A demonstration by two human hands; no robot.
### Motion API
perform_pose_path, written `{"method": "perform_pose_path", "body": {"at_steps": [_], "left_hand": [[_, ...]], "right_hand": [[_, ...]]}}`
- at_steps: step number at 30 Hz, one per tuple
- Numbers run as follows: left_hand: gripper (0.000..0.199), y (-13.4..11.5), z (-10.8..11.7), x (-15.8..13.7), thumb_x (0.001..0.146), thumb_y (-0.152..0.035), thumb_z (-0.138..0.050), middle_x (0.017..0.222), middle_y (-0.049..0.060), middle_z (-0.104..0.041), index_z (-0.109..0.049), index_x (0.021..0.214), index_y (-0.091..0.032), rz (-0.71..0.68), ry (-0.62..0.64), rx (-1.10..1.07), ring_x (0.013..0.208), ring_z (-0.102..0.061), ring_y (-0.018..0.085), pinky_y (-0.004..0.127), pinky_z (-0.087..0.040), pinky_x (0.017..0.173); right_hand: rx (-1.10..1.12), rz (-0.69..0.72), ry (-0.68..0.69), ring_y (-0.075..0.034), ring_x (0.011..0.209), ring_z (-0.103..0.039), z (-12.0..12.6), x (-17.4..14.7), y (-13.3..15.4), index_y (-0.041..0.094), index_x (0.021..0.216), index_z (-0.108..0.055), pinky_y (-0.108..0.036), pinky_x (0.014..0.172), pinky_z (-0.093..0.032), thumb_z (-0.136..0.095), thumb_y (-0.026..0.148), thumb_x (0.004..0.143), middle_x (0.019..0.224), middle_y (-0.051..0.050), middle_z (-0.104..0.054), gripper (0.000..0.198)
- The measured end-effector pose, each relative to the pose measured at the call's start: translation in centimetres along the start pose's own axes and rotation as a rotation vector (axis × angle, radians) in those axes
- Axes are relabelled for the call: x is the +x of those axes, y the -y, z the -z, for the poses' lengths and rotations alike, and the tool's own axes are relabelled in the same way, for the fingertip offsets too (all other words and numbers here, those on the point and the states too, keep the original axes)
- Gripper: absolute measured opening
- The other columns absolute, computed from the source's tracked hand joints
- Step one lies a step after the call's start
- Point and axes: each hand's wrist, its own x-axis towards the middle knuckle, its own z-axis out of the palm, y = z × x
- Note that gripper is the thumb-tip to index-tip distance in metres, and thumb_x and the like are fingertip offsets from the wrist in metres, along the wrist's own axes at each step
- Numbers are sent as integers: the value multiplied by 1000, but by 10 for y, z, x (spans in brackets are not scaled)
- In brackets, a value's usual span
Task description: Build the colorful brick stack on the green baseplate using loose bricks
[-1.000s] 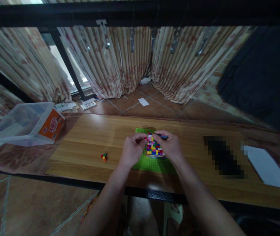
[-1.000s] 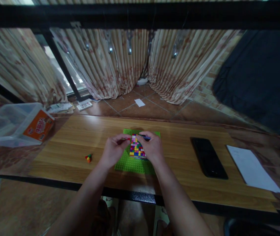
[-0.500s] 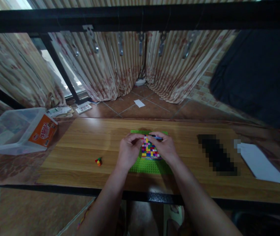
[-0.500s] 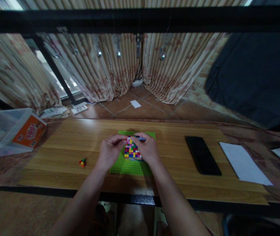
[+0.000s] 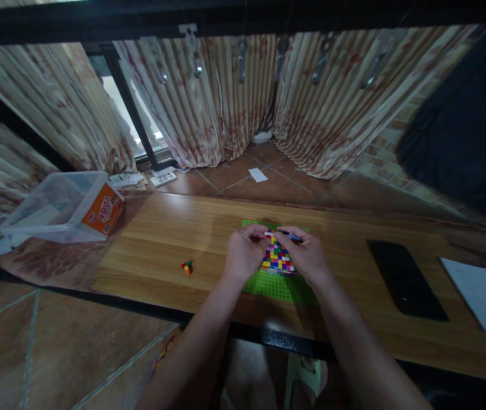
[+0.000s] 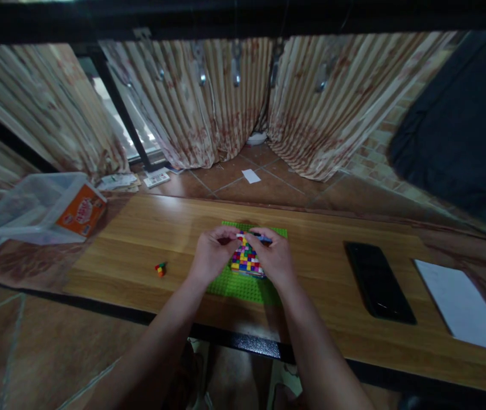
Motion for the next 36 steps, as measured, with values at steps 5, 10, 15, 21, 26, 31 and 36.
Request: {"method": "perform_pose_path", "body": {"at_steps": [5,10,15,21,26,31,36], "left_hand": [[25,-4,1,-3,74,-9,-65,79,2,-73,-70,97,-17,-17,-27,118,73,-68,14,26,-53,72],[29,-5,4,-6,77,-8,-64,85,4,-75,-67,103,-18,-39,-20,138,77,-71,16,29,-55,77],[29,-9,4,-8,78,-7,-63,86,4,-76,-66,105,-17,-44,-29,179,79,-72,16,30,-56,79],[27,-14,4,-10,81,-9,-61,87,4,-76,-66,106,-18,-44,-22,234,81,-72,17,30,-56,80],[26,-15,4,-11,81,-10,-61,88,4,-76,-66,105,-18,-46,-31,268,84,-73,18,32,-56,83],[29,-14,5,-11,81,-10,-60,89,5,-76,-65,108,-18,-33,-17,260,85,-72,19,33,-55,84],[33,-12,7,-14,81,-10,-60,91,4,-77,-64,112,-18,-65,17,257,85,-72,18,33,-55,85]], "right_hand": [[-31,19,6,-21,76,-66,3,-1,5,21,85,-77,-33,72,-50,-69,51,74,81,-4,-76,33],[-86,14,7,-22,76,-66,3,-2,10,20,86,-76,-33,70,-49,-63,54,78,80,-4,-75,37],[-242,131,-30,-24,85,-68,2,-2,13,20,91,-75,-37,79,-50,-60,53,81,91,-8,-76,38],[-442,202,-40,-27,92,-67,-4,-4,16,18,96,-74,-41,84,-50,-58,51,83,97,-11,-74,39],[-505,164,-65,-27,88,-67,-8,-5,18,17,95,-75,-42,81,-50,-61,50,81,94,-12,-74,38],[-462,144,-67,-26,85,-68,-9,-4,16,18,91,-76,-40,79,-51,-62,49,79,91,-11,-74,36],[-424,130,-62,-25,82,-68,-10,-3,15,19,91,-76,-39,77,-51,-62,51,78,88,-10,-74,37]]}}
